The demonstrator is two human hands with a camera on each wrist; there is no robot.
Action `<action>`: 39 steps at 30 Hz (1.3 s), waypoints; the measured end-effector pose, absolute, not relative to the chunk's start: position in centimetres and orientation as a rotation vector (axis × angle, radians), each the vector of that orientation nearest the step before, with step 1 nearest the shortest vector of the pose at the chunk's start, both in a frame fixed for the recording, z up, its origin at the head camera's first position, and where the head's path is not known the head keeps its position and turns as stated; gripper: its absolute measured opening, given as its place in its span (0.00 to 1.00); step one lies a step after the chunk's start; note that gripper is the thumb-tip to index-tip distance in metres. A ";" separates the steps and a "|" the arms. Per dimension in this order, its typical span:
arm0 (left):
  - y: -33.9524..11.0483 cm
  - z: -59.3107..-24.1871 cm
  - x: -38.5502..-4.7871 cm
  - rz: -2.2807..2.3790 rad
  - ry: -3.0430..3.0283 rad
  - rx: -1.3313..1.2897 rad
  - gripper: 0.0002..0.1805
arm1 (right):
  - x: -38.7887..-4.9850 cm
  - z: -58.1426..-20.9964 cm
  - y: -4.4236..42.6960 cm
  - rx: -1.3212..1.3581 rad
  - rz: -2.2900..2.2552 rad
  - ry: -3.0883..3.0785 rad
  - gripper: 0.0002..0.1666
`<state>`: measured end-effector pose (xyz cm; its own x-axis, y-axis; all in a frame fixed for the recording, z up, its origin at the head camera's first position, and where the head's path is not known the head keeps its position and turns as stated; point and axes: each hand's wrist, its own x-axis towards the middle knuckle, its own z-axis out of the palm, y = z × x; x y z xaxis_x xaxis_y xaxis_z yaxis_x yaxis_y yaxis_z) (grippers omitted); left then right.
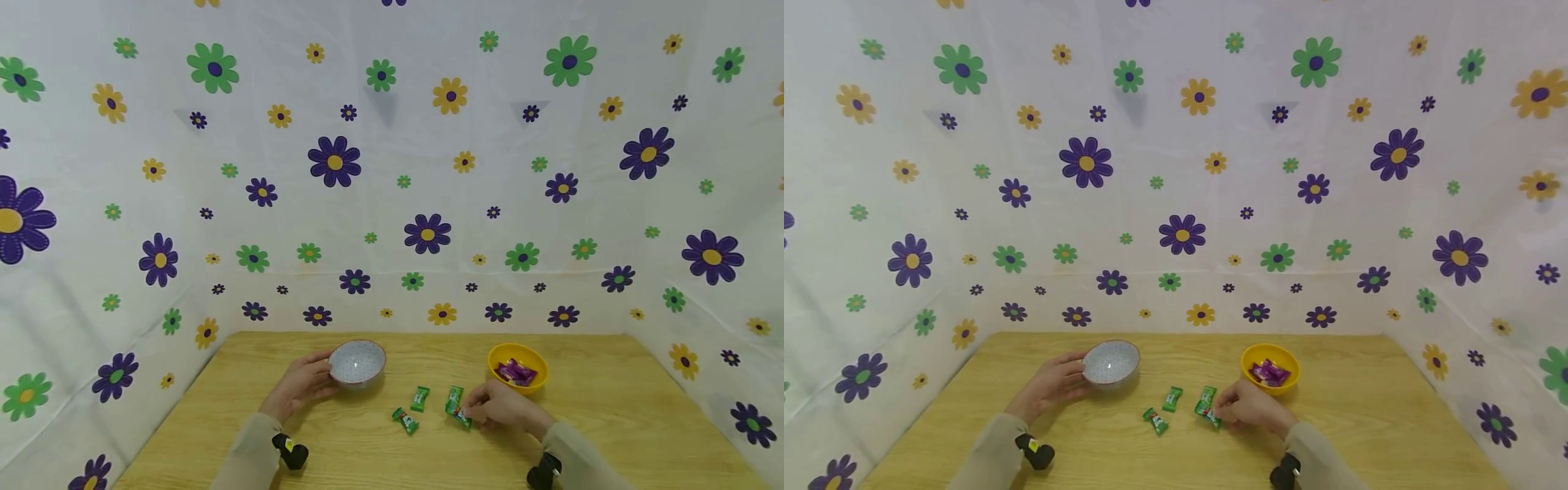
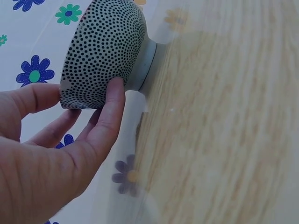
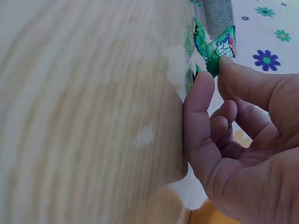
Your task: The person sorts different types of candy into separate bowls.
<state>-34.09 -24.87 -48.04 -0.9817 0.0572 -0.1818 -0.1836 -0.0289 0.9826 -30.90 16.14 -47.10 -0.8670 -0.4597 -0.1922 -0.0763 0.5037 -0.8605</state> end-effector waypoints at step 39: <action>-24.5 -48.1 -34.2 2.151 2.051 -0.217 0.28 | -33.3 -46.0 9.4 -0.411 -1.570 2.300 0.14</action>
